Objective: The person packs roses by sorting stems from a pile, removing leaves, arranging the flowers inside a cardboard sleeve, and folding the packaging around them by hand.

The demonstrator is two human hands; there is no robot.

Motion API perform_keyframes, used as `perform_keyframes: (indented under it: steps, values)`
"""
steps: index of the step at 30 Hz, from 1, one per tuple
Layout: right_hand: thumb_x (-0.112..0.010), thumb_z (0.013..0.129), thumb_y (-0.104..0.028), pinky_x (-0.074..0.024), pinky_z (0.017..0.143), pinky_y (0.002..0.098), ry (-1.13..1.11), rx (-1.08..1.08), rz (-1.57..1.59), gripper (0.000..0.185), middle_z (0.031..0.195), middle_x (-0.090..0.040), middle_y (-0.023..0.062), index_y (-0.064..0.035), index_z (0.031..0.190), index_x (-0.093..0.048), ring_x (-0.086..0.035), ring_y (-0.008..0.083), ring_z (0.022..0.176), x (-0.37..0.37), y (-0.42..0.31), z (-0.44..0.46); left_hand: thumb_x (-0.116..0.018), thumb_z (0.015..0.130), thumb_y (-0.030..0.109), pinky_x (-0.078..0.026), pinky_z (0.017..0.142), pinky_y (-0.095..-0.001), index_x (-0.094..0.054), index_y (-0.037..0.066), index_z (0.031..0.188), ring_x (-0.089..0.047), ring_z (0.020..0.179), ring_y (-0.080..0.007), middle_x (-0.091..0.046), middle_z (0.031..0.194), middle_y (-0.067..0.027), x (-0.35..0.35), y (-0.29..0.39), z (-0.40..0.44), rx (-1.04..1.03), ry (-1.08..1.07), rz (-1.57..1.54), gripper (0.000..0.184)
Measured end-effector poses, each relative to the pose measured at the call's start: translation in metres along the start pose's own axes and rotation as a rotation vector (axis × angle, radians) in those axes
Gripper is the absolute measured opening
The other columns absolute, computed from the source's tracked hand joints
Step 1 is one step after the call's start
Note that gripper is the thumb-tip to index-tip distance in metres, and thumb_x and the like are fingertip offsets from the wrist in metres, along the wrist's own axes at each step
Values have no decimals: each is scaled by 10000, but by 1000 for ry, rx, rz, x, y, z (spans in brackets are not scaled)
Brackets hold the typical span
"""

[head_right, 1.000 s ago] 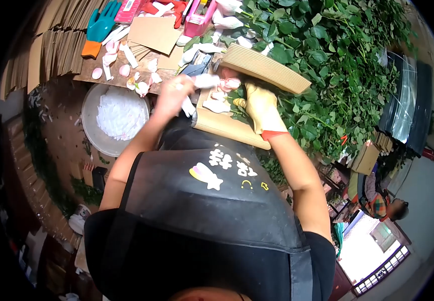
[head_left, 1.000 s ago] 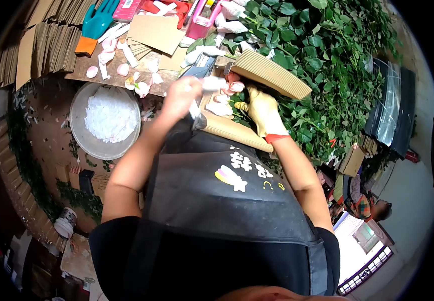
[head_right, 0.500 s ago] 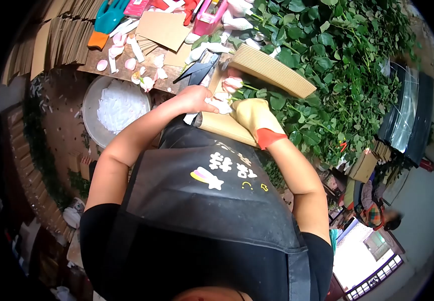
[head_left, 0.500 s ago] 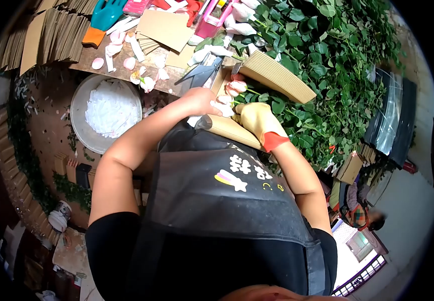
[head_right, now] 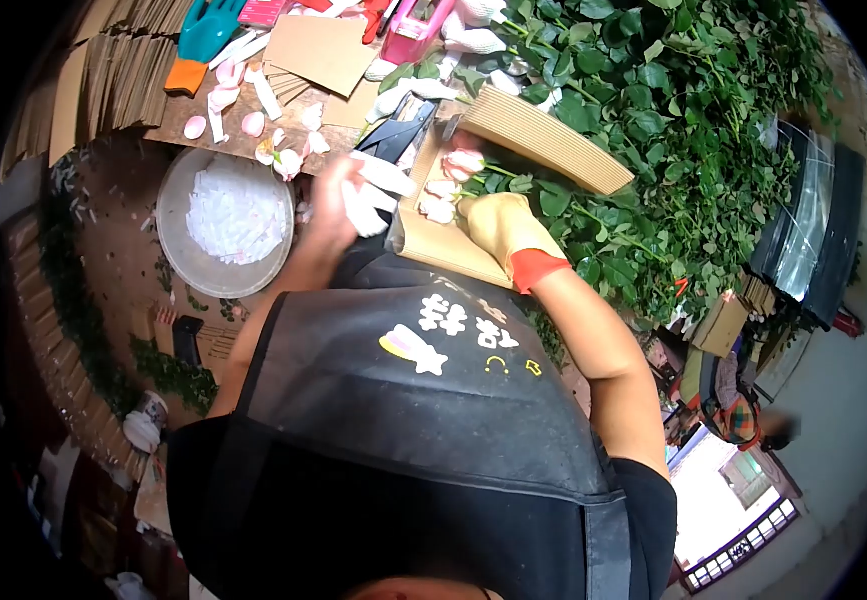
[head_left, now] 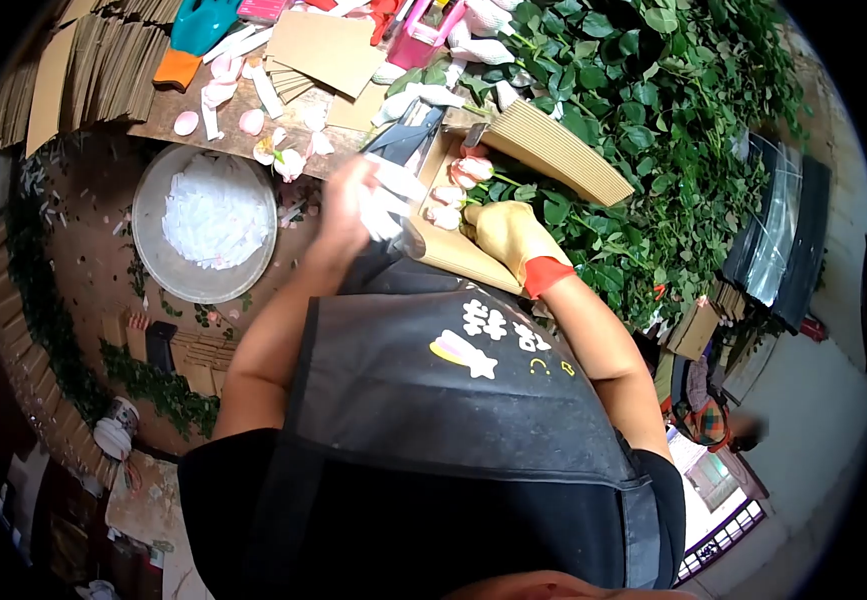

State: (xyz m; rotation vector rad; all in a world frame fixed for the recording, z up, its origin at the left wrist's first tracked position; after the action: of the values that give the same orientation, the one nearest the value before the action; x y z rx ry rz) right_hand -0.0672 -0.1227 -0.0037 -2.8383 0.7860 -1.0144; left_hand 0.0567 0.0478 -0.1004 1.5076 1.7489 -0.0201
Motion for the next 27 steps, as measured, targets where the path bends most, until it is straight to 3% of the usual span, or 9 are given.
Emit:
perform_keyframes:
  steps: [3, 5, 7, 10, 11, 14, 16, 19, 27]
  values:
    - [-582, 950, -193, -548, 945, 487, 6, 77, -74, 242, 1037, -741, 256, -57, 1067, -744, -720, 422, 1023, -1, -5, 0, -586, 912, 72, -385, 624, -279, -535, 97, 762, -482, 684, -90, -526, 779, 13, 29, 73, -32, -185, -123, 277, 161]
    - [-562, 954, -160, -553, 918, 483, 7, 149, -112, 241, 1013, -748, 245, -59, 1079, -742, -732, 411, 991, -2, -9, 0, -611, 911, 155, -361, 634, -273, -527, 102, 735, -444, 690, -74, -480, 720, 35, 88, 97, -44, -107, -104, 876, 202]
    - [-545, 961, -154, -557, 904, 481, 4, 195, -183, 254, 1009, -752, 239, -64, 1089, -744, -740, 400, 980, -10, -7, 7, -700, 884, 288, -506, 695, -391, -711, 55, 834, -701, 772, -262, -721, 789, -123, 123, 136, -71, -155, 125, 1801, 239]
    - [-516, 972, -156, -565, 899, 474, -53, 208, -300, 301, 1048, -770, 211, -72, 1135, -755, -757, 372, 993, -15, -10, 16, -733, 886, 299, -520, 737, -437, -771, 50, 920, -707, 802, -350, -735, 838, -179, 111, 142, -87, -628, 208, 2514, 254]
    - [-513, 974, -157, -566, 904, 473, -72, 201, -330, 308, 1059, -772, 208, -69, 1136, -760, -758, 369, 999, -15, -12, 20, -760, 896, 353, -540, 789, -430, -768, 57, 977, -717, 862, -329, -749, 920, -167, 118, 114, -63, -244, -40, 2280, 307]
    - [-498, 976, -158, -567, 934, 471, -145, 182, -361, 343, 1104, -766, 226, -31, 1139, -772, -756, 371, 1044, -20, -14, 27, -844, 877, 248, -537, 873, -357, -656, 21, 1140, -688, 1015, -204, -708, 1059, -103, -2, 42, -45, -80, -448, 1085, 396]
    - [-493, 974, -152, -570, 930, 474, -182, 201, -362, 353, 1107, -762, 236, -15, 1142, -772, -755, 377, 1046, -22, -14, 28, -910, 797, 269, -514, 992, -390, -533, 19, 1345, -615, 1225, -277, -620, 1308, -165, -58, 11, -19, -361, -486, 1094, 711]
    - [-537, 979, -205, -570, 929, 475, -71, 128, -165, 319, 1076, -759, 220, -76, 1153, -771, -745, 400, 1005, 10, -10, -5, -955, 682, 396, -384, 1193, -490, -449, 1, 1447, -379, 1475, -435, -357, 1587, -261, -100, -8, -3, -493, -522, 1645, 998]
    - [-586, 1012, -337, -558, 858, 497, 214, -28, 266, 319, 972, -741, 245, -61, 1103, -720, -722, 414, 927, 7, 22, 4, -912, 674, 522, -229, 1255, -555, -473, 80, 1481, -168, 1558, -518, -159, 1660, -354, -98, -20, 8, -517, -679, 1781, 1019]
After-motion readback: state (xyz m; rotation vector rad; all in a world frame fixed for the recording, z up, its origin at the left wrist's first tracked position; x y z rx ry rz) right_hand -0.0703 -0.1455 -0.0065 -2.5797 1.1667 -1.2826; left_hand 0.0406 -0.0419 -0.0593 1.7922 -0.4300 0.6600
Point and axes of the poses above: each hand's wrist, its own z-axis towards the middle knuckle, its own x-axis out of the back of the hand, y = z × x, the point moved 8 cm from there along z, towards the middle knuckle
